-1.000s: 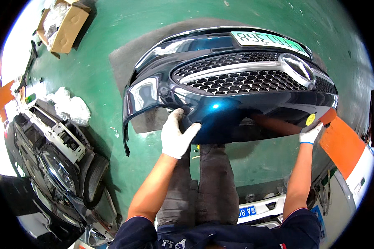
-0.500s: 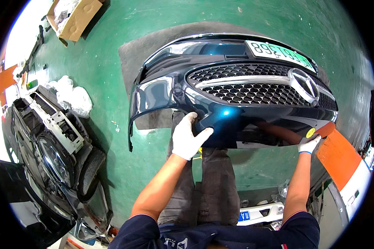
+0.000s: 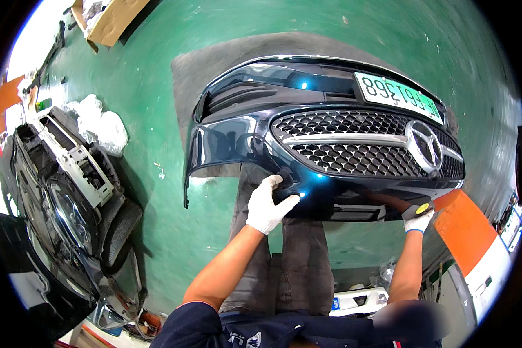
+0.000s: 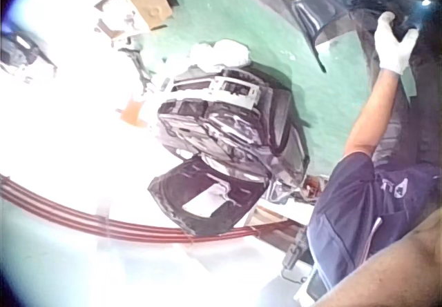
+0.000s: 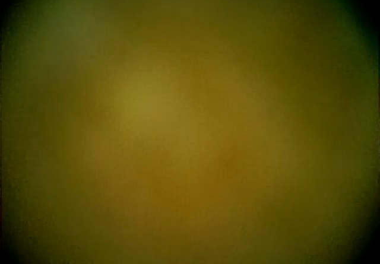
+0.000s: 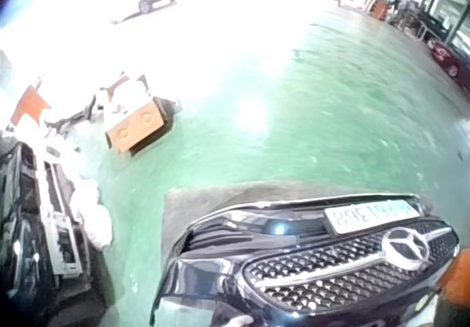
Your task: The person uses a screwdriver to loosen screws and clips on the front bumper of a car. They then pull the bumper away from the vehicle and place it on the floor.
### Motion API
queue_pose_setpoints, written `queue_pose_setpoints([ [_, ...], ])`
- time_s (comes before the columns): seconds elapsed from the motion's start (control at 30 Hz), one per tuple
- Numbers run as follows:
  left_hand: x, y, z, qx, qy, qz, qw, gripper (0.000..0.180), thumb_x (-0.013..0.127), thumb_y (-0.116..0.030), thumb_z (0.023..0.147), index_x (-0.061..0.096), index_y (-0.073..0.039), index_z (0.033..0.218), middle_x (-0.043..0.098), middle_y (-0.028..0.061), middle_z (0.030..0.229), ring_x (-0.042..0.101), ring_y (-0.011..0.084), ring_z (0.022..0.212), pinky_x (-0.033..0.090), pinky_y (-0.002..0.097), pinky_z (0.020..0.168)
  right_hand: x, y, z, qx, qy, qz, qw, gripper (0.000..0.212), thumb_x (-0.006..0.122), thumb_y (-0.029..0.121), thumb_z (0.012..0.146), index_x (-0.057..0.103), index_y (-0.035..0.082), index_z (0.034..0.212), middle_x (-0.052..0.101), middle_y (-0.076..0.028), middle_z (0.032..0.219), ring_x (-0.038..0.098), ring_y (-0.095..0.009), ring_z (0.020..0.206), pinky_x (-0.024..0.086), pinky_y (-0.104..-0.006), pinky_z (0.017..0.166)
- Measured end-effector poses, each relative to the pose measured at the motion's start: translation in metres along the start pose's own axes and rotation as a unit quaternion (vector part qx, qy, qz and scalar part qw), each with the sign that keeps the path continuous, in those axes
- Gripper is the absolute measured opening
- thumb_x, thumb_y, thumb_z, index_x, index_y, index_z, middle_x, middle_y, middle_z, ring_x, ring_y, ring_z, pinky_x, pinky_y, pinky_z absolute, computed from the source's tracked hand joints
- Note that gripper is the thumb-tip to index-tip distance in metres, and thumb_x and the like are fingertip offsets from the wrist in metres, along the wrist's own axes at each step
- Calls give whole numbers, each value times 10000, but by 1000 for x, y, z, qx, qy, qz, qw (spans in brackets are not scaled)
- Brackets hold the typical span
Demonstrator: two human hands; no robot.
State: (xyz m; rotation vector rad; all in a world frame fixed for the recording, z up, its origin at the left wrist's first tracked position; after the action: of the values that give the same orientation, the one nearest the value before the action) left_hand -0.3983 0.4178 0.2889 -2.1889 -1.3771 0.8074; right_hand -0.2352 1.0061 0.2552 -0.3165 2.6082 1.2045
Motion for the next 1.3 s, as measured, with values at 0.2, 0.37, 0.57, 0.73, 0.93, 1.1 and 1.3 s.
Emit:
queue_pose_setpoints([
  [0.2, -4, 0, 8, -31, 3, 26, 999, 720, 893, -357, 782, 571, 53, 1278, 685, 221, 1193, 678, 317, 1129, 520, 403, 1020, -8, 23, 18, -5, -4, -121, 993, 566, 424, 626, 1037, 608, 170, 1316, 645, -76, 1322, 615, -294, 1176, 482, -514, 1046],
  [0.37, -6, 4, 15, -41, -16, 26, 999, 663, 867, -447, 765, 644, 27, 1172, 735, 230, 1093, 710, 380, 1041, 547, 429, 951, 71, 59, -20, -158, -103, -429, 883, 558, 472, 478, 1032, 649, 42, 1333, 703, -158, 1270, 666, -374, 1147, 500, -505, 1019],
  [0.57, -14, 15, 26, -34, 1, -12, 999, 552, 826, -448, 794, 703, 16, 1066, 737, 219, 1045, 705, 394, 998, 550, 444, 907, 326, 0, -184, -560, 197, -573, 565, 416, 598, 159, 1009, 617, -52, 1367, 635, -222, 1388, 618, -318, 1264, 447, -401, 1111],
  [0.73, -22, 33, 33, -7, 71, -34, 997, 480, 752, -465, 842, 709, -19, 1014, 734, 188, 988, 705, 383, 949, 538, 474, 869, 517, -188, -296, -590, 500, -577, 261, 351, 632, 220, 1003, 689, 71, 1316, 688, -147, 1320, 637, -281, 1254, 452, -375, 1116],
  [0.93, -35, 49, 42, -24, 108, -108, 988, 465, 742, -470, 873, 695, -21, 983, 725, 182, 902, 714, 369, 924, 552, 454, 838, 636, -433, -363, -606, 614, -503, -51, 514, 526, 380, 1026, 569, 106, 1459, 591, -182, 1457, 546, -355, 1356, 413, -435, 1161],
  [1.1, -68, 104, 49, -200, -133, -353, 904, 511, 795, -329, 916, 582, 11, 1231, 693, 157, 1081, 697, 277, 1011, 545, 387, 950, 664, -536, -358, -606, 599, -520, -68, 492, 539, 348, 988, 588, 103, 1412, 646, -186, 1370, 624, -343, 1248, 498, -433, 1056],
  [1.3, -88, 157, 89, -96, -282, -776, 556, 164, 579, -200, 1064, 555, -82, 1176, 646, 57, 1075, 626, 216, 1046, 484, 407, 1042, 661, -557, -363, -516, 595, -616, -38, 562, 523, 438, 1008, 520, 217, 1525, 576, -143, 1497, 539, -368, 1374, 393, -427, 1186],
])
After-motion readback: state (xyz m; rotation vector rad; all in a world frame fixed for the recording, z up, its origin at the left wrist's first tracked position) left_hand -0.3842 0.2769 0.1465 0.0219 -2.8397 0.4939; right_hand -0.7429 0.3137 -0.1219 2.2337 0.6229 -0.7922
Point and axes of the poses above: each hand's wrist, its own z-axis towards the middle knuckle, its own x-axis out of the palm, y = z × x, the point moved 2 cm from there along z, towards the middle knuckle
